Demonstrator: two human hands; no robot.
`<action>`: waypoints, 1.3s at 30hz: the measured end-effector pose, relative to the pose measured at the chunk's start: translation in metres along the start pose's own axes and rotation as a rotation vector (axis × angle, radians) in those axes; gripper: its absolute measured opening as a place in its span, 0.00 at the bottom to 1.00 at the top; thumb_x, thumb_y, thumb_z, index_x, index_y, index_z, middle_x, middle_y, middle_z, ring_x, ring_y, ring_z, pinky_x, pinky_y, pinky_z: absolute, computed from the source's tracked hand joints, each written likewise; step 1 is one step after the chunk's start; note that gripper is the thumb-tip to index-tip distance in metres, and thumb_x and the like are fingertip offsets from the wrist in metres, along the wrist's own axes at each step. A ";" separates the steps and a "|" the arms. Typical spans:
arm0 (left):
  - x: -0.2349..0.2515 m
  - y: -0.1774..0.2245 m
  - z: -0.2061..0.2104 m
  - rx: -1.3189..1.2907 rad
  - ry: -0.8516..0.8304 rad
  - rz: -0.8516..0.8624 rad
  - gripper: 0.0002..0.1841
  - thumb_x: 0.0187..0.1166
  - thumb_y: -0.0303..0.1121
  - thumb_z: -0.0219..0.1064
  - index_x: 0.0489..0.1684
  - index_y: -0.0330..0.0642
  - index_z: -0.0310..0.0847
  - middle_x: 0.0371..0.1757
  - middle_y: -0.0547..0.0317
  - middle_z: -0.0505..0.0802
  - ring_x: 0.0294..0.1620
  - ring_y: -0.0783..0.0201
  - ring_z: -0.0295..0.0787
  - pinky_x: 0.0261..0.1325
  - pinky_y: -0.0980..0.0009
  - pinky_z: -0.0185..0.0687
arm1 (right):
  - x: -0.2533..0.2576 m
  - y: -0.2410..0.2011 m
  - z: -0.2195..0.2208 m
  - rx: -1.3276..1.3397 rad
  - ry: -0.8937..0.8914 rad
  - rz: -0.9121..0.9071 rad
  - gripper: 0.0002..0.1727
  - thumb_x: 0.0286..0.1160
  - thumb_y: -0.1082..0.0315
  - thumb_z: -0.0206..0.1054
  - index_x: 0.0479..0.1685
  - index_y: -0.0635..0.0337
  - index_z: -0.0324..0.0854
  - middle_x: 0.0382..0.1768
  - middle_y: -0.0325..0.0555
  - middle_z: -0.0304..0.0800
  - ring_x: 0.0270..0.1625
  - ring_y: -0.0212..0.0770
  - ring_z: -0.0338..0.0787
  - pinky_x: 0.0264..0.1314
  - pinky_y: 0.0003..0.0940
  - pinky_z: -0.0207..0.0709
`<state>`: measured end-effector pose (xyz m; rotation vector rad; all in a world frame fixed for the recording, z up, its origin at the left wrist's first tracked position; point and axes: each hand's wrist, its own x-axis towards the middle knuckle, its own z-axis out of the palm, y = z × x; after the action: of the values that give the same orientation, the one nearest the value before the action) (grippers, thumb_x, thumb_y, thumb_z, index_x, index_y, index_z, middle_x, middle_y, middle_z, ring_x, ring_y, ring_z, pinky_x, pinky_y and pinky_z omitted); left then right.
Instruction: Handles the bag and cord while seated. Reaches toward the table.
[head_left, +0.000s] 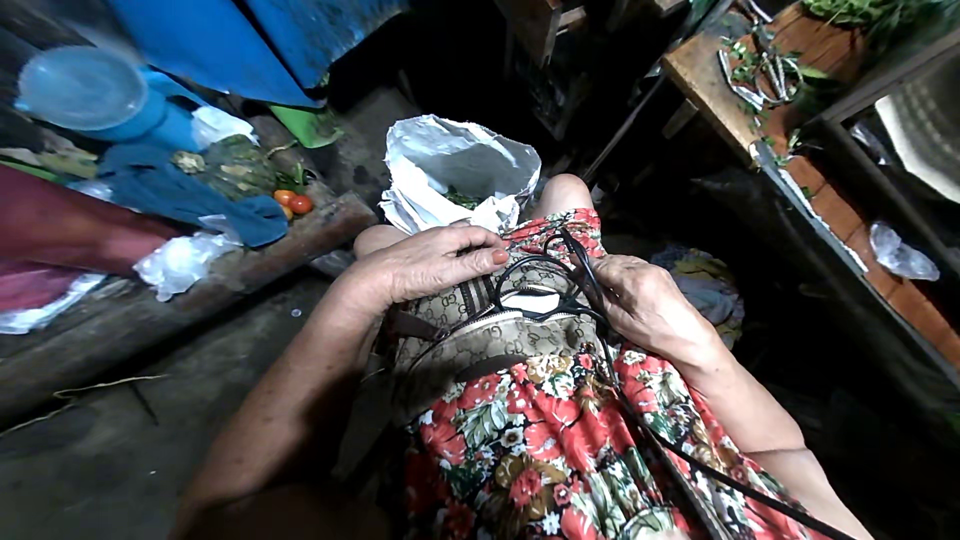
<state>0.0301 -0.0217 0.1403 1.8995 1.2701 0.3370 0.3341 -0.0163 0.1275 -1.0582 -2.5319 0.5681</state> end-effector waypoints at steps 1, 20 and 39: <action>-0.002 0.008 -0.001 -0.005 -0.002 -0.024 0.25 0.88 0.51 0.50 0.60 0.44 0.88 0.58 0.56 0.91 0.61 0.58 0.86 0.66 0.49 0.76 | 0.000 0.000 0.000 -0.001 -0.001 0.002 0.18 0.83 0.63 0.58 0.59 0.61 0.90 0.47 0.46 0.96 0.55 0.41 0.94 0.65 0.40 0.84; 0.028 -0.052 0.029 -0.150 -0.105 -0.112 0.24 0.93 0.49 0.46 0.70 0.48 0.84 0.64 0.55 0.91 0.67 0.60 0.85 0.73 0.48 0.75 | 0.004 0.002 -0.002 -0.014 0.027 0.005 0.18 0.84 0.65 0.58 0.63 0.58 0.89 0.47 0.47 0.96 0.54 0.43 0.94 0.62 0.44 0.85; 0.022 -0.110 0.018 -0.041 0.070 -0.393 0.23 0.92 0.48 0.53 0.58 0.38 0.87 0.49 0.43 0.91 0.53 0.50 0.87 0.62 0.41 0.76 | 0.063 0.103 -0.038 -0.203 0.161 0.335 0.19 0.86 0.64 0.59 0.69 0.57 0.85 0.59 0.53 0.92 0.65 0.54 0.89 0.71 0.56 0.78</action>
<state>-0.0204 0.0068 0.0422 1.5695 1.6321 0.2210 0.3703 0.1052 0.1198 -1.5525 -2.3223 0.2963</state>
